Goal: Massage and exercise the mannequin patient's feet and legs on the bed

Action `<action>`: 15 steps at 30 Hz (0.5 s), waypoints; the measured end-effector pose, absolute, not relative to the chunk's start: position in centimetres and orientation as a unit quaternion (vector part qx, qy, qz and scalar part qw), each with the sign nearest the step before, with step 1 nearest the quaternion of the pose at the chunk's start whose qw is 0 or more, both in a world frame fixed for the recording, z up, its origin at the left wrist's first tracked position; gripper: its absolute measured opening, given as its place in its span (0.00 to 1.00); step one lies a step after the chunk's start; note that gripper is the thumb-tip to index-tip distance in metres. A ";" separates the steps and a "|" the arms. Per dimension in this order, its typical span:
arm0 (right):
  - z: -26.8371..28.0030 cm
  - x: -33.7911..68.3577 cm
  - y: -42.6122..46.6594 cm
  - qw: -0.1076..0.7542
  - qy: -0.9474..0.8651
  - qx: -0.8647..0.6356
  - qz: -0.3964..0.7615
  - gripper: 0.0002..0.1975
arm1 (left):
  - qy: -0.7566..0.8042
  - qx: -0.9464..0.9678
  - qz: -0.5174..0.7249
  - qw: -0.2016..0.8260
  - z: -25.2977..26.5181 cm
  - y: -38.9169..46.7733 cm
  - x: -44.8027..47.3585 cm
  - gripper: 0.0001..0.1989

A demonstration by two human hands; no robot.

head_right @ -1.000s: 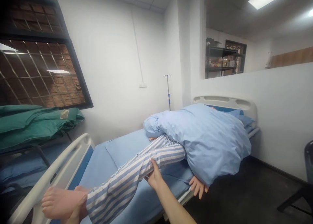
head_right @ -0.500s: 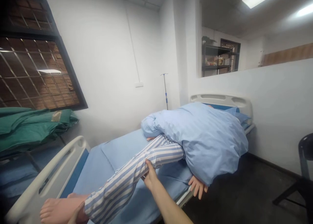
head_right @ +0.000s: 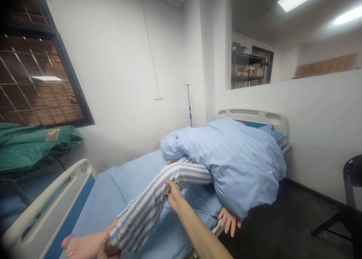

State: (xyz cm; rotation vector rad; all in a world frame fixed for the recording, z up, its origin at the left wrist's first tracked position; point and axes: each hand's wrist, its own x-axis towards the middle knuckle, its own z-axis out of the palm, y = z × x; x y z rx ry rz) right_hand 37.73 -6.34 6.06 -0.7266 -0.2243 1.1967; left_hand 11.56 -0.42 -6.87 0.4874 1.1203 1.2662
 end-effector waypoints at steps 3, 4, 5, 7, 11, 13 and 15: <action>6.7 38.6 -6.6 0.759 -0.118 -0.368 0.524 0.16 | 0.517 0.246 0.538 0.619 -9.4 -1.6 14.4 0.20; 6.7 38.8 -6.8 0.758 -0.120 -0.379 0.517 0.16 | 0.528 0.251 0.535 0.609 -9.9 -2.0 15.2 0.19; 6.6 38.9 -6.9 0.755 -0.121 -0.390 0.513 0.17 | 0.536 0.250 0.532 0.605 -10.2 -2.3 15.7 0.18; 6.3 39.0 -7.2 0.749 -0.122 -0.407 0.508 0.18 | 0.543 0.232 0.527 0.611 -10.2 -2.6 16.1 0.15; 5.3 38.9 -7.5 0.747 -0.132 -0.413 0.504 0.21 | 0.535 0.198 0.521 0.635 -9.3 -2.3 14.6 0.14; 4.8 38.7 -7.5 0.748 -0.127 -0.403 0.512 0.22 | 0.518 0.184 0.522 0.653 -8.9 -2.4 13.1 0.14; 4.0 38.2 -7.6 0.747 -0.115 -0.386 0.529 0.22 | 0.492 0.153 0.520 0.681 -8.1 -2.7 11.1 0.12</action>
